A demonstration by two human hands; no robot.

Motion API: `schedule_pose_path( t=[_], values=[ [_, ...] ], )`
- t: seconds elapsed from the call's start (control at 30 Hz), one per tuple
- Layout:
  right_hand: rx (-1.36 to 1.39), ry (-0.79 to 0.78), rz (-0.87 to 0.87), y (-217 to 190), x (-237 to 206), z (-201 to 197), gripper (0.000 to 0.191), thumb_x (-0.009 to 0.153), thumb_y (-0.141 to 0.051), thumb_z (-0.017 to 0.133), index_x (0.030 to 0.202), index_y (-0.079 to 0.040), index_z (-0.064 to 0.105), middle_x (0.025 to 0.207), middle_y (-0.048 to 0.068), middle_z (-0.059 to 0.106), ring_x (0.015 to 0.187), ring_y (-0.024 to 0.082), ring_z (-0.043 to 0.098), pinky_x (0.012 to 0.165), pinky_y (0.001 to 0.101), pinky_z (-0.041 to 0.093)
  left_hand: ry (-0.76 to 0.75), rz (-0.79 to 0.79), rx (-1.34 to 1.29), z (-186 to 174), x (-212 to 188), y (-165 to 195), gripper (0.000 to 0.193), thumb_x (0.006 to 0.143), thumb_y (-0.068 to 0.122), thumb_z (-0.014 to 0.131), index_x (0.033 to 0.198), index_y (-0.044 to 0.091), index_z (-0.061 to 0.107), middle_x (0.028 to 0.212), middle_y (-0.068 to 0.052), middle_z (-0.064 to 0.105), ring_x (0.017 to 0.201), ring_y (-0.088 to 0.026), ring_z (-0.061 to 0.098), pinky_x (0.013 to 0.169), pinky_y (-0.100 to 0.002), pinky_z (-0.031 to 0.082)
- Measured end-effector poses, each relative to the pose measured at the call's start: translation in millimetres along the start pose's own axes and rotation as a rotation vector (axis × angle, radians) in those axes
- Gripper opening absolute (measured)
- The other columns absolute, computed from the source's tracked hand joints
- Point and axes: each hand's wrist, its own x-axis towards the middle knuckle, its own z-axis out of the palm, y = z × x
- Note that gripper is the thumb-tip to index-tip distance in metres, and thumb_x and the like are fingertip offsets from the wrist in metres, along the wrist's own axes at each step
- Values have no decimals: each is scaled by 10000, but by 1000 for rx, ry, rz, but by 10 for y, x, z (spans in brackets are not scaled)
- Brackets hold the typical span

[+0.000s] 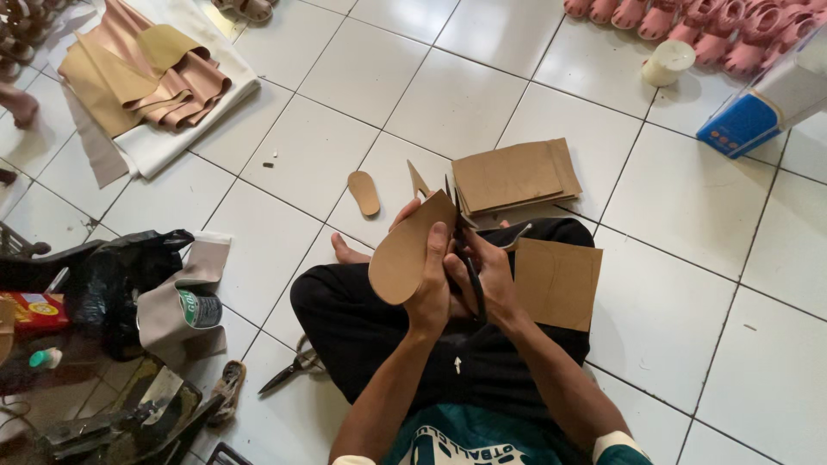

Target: The person sits on the workshop floor and cuts sandal insole shapes from cardboard sheets using scissors, trimming along drawn outlines and setting finished cut pieces on the floor beside them.

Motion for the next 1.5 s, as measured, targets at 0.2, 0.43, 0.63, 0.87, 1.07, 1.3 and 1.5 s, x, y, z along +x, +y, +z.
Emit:
schedule_pose_path(
  t=[0.2,0.43,0.63,0.87,1.07,1.3,1.5],
  values=[
    [-114,53,6,-16,-8,-57,603,984,-497,635,1326,0,614,802,16,661,649,73,547,604,245,454,-43,-38,-9,-12,-15,49,410,1026,68,628,1407,-32,511,1290,-180,647,1155,-222,656,973,-329,582],
    [-145,33,-18,-49,-52,-115,612,992,-535,618,1293,-2,633,773,6,652,667,75,583,659,248,476,-97,-91,-100,-76,18,41,427,1013,62,630,1408,-32,497,1318,-156,626,1181,-214,641,999,-321,576],
    [-167,52,-29,-6,-68,-135,621,985,-552,637,1268,0,671,723,-5,598,657,67,533,604,245,422,-148,-76,-53,-133,42,22,446,1028,69,626,1437,-48,496,1319,-151,617,1197,-207,634,1024,-316,560],
    [-164,81,1,11,-98,-147,585,961,-555,668,1172,-11,714,663,-55,549,599,32,475,522,233,362,-207,-116,-95,-160,76,40,474,1027,98,628,1452,-54,482,1302,-182,622,1175,-240,668,1021,-359,592],
    [-127,51,0,-9,-116,-179,565,958,-542,664,1178,-25,724,622,-73,500,562,25,424,509,231,314,-235,-149,-119,-177,106,74,468,1020,89,634,1437,-69,491,1327,-196,616,1186,-264,667,999,-387,620],
    [-62,-2,20,-20,-125,-186,557,1005,-539,666,1193,-18,719,739,-53,603,658,48,509,574,238,396,-176,-239,-238,-234,183,-126,453,961,76,650,1365,-69,504,1453,-124,549,1220,-256,634,905,-391,633],
    [-125,-107,219,-131,-178,-131,738,954,-635,510,1450,-90,558,638,-19,568,557,69,546,545,245,474,-100,-76,-82,-282,286,-203,374,1017,55,660,1361,-82,602,1347,-229,656,1235,-247,663,1054,-316,573]
  ],
)
